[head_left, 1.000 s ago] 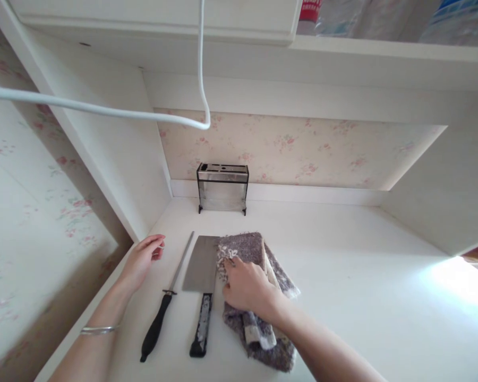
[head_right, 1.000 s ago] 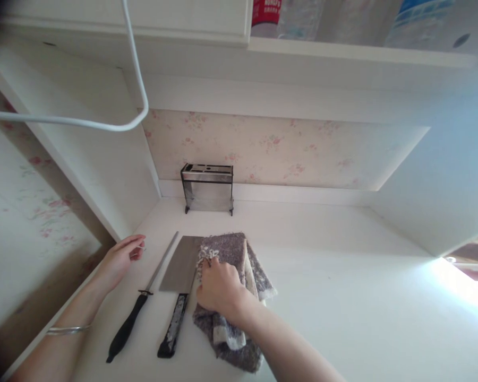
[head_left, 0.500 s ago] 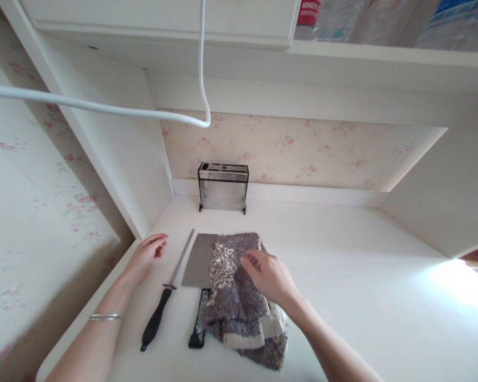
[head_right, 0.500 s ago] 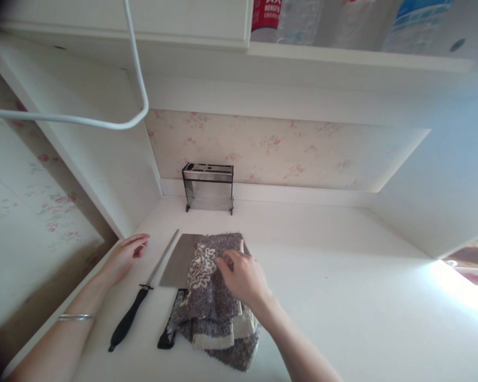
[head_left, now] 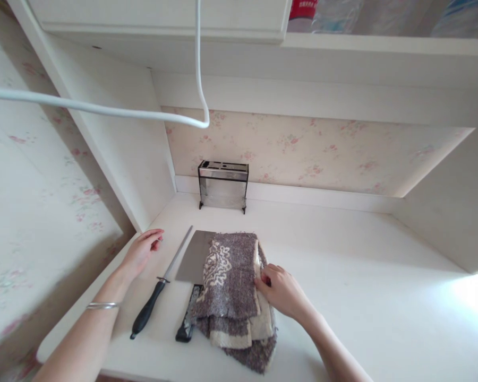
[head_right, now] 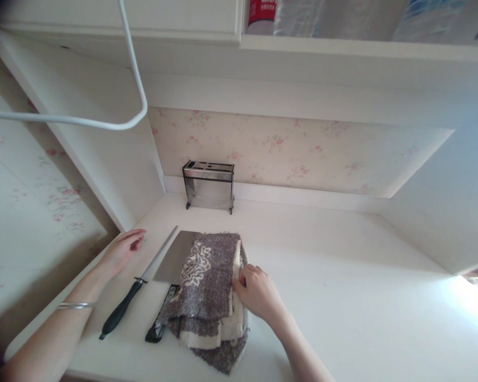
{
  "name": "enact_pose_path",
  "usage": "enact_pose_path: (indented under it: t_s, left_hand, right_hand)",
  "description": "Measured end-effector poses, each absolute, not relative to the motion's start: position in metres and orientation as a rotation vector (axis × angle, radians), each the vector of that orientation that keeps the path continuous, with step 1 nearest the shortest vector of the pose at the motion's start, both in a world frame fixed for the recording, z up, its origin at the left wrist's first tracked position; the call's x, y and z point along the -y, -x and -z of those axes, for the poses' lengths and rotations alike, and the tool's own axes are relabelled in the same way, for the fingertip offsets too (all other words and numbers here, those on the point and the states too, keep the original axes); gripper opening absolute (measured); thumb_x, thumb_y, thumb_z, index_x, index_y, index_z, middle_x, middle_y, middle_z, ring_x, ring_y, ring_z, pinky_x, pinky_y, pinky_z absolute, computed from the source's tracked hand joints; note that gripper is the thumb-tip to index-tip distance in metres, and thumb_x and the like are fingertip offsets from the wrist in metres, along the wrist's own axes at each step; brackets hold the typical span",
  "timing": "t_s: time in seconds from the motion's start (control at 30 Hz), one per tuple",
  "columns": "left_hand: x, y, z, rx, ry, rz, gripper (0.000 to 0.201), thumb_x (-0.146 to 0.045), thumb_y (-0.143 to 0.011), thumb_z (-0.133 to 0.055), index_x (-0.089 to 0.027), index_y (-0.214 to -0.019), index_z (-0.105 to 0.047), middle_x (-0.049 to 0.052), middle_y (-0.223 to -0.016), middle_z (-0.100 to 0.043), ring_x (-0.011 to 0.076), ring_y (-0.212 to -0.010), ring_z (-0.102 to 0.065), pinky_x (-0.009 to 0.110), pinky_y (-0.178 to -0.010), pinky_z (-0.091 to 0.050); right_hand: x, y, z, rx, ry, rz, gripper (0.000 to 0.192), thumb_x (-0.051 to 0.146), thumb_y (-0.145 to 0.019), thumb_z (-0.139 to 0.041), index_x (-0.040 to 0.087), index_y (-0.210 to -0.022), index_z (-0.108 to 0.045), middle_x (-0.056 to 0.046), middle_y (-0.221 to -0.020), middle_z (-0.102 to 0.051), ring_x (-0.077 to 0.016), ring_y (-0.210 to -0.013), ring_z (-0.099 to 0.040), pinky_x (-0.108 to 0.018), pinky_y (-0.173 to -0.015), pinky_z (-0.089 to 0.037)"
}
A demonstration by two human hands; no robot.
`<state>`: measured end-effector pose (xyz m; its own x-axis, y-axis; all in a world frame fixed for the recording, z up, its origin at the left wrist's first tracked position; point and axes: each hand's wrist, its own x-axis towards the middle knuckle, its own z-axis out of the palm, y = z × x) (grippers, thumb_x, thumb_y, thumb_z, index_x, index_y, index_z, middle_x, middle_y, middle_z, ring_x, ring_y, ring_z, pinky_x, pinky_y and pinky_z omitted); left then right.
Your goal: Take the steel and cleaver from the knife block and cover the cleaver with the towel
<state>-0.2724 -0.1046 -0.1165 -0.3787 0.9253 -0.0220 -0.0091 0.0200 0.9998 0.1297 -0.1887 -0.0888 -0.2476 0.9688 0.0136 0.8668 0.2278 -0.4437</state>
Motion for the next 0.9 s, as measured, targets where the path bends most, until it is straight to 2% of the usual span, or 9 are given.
enact_pose_path:
  t_s: [0.07,0.13,0.27,0.33,0.43,0.53,0.6,0.73,0.9]
  left_hand:
    - [0.105,0.274,0.114,-1.474,-0.950,-1.480,0.039,-0.039,-0.054,-0.075,-0.015,-0.083,-0.066,0.001,-0.071,-0.060,0.0109,-0.057,-0.049,0.023,-0.052,-0.039]
    - [0.108,0.273,0.107,-1.516,-0.961,-1.482,0.041,-0.040,-0.056,-0.074,-0.015,-0.086,-0.065,0.001,-0.073,-0.059,0.0102,-0.055,-0.048,0.022,-0.051,-0.037]
    - [0.137,0.249,0.075,-1.702,-1.210,-1.382,0.035,-0.044,-0.071,-0.067,-0.018,-0.094,-0.065,0.000,-0.075,-0.060,0.0104,-0.054,-0.046,0.022,-0.051,-0.036]
    - [0.162,0.224,0.056,-1.746,-1.447,-1.195,0.034,-0.048,-0.078,-0.060,-0.021,-0.099,-0.064,0.002,-0.079,-0.063,0.0138,-0.060,-0.052,0.024,-0.056,-0.040]
    - [0.199,0.181,0.039,-1.673,-1.638,-0.930,0.037,-0.049,-0.079,-0.059,-0.024,-0.106,-0.065,0.005,-0.090,-0.066,0.0195,-0.071,-0.059,0.027,-0.063,-0.045]
    - [0.221,0.150,0.043,-1.501,-1.692,-0.768,0.043,-0.049,-0.077,-0.063,-0.027,-0.114,-0.062,0.007,-0.110,-0.063,0.0230,-0.089,-0.062,0.029,-0.074,-0.049]
    - [0.226,0.138,0.051,-1.450,-1.627,-0.756,0.049,-0.049,-0.076,-0.064,-0.028,-0.119,-0.059,0.008,-0.125,-0.057,0.0252,-0.104,-0.059,0.031,-0.084,-0.048]
    - [0.226,0.126,0.064,-1.325,-1.285,-0.750,0.059,-0.049,-0.076,-0.066,-0.028,-0.129,-0.050,0.009,-0.136,-0.050,0.0263,-0.125,-0.047,0.036,-0.103,-0.039]
    - [0.224,0.114,0.065,-1.209,-0.945,-0.838,0.067,-0.044,-0.076,-0.069,-0.025,-0.136,-0.044,0.008,-0.148,-0.037,0.0249,-0.134,-0.037,0.037,-0.111,-0.031]
  right_hand:
    - [0.189,-0.132,0.087,2.165,1.721,-0.572,0.025,0.031,-0.088,-0.046,0.019,-0.067,-0.051,-0.001,-0.078,-0.058,-0.0140,-0.074,-0.054,-0.025,-0.066,-0.033]
    - [0.191,-0.134,0.085,2.056,1.745,-0.663,0.027,0.035,-0.091,-0.042,0.019,-0.072,-0.053,-0.002,-0.084,-0.058,-0.0132,-0.073,-0.055,-0.025,-0.066,-0.035]
    - [0.197,-0.127,0.079,1.862,1.850,-0.700,0.048,0.061,-0.088,-0.037,0.020,-0.103,-0.057,-0.009,-0.109,-0.057,-0.0209,-0.088,-0.060,-0.030,-0.073,-0.040]
    - [0.199,-0.117,0.077,1.898,1.902,-0.654,0.062,0.067,-0.081,-0.045,0.018,-0.119,-0.051,-0.013,-0.113,-0.055,-0.0279,-0.097,-0.059,-0.034,-0.077,-0.042]
    - [0.196,-0.103,0.078,2.007,1.867,-0.691,0.072,0.057,-0.075,-0.059,0.017,-0.132,-0.042,-0.015,-0.113,-0.058,-0.0319,-0.100,-0.059,-0.037,-0.079,-0.043]
    - [0.191,-0.098,0.081,1.983,1.732,-0.838,0.066,0.038,-0.077,-0.060,0.016,-0.135,-0.037,-0.013,-0.113,-0.062,-0.0297,-0.104,-0.059,-0.037,-0.084,-0.043]
    - [0.189,-0.100,0.082,1.871,1.653,-0.897,0.061,0.033,-0.077,-0.059,0.018,-0.133,-0.039,-0.011,-0.112,-0.063,-0.0278,-0.105,-0.059,-0.037,-0.087,-0.042]
    - [0.192,-0.108,0.080,1.488,1.344,-1.153,0.053,0.033,-0.077,-0.060,0.024,-0.126,-0.041,-0.004,-0.110,-0.064,-0.0228,-0.100,-0.061,-0.036,-0.087,-0.047]
    - [0.198,-0.113,0.066,1.116,1.053,-1.449,0.065,0.036,-0.072,-0.065,0.027,-0.130,-0.034,-0.005,-0.113,-0.063,-0.0249,-0.097,-0.064,-0.038,-0.082,-0.052]
